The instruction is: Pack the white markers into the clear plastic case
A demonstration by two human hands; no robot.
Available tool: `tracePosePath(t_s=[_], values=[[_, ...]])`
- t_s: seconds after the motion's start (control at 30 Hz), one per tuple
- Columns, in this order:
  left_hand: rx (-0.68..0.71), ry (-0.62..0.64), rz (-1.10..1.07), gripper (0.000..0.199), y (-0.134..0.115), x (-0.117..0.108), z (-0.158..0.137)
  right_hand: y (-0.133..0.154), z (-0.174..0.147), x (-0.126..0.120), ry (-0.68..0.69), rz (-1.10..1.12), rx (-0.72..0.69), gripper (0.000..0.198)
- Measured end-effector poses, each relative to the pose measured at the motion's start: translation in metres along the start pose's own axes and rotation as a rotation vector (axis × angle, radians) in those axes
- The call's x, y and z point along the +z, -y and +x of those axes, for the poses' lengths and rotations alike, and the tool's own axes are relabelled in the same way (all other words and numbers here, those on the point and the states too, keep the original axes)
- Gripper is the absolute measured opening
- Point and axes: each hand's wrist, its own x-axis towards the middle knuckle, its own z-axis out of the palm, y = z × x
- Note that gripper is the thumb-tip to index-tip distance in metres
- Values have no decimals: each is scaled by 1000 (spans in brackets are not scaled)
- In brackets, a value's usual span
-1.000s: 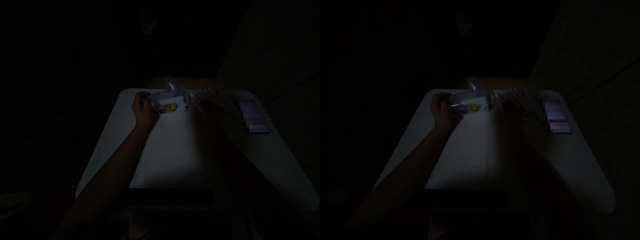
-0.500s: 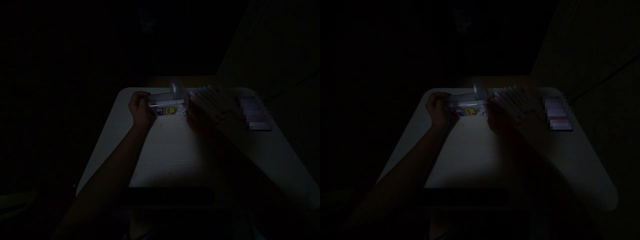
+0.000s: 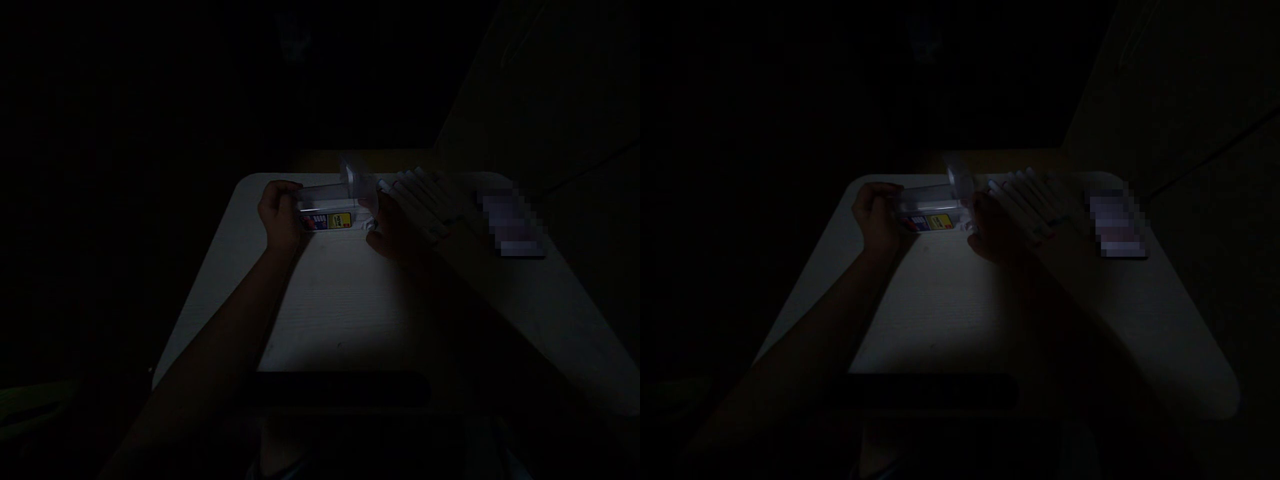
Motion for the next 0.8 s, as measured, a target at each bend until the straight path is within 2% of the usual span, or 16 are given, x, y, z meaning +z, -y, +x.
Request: tracePosePath(t_s=[0.27,0.53,0.8], values=[[0,10,0,12,-8,0,-2,2,-1,0,-12,-14,27,61],[-3,6,-6,13,-3,0,-2,1,-1,0,23,1,53,59],[1,19,59,14,-8,1,-3,3,-2,-2,23,-8,45,56]])
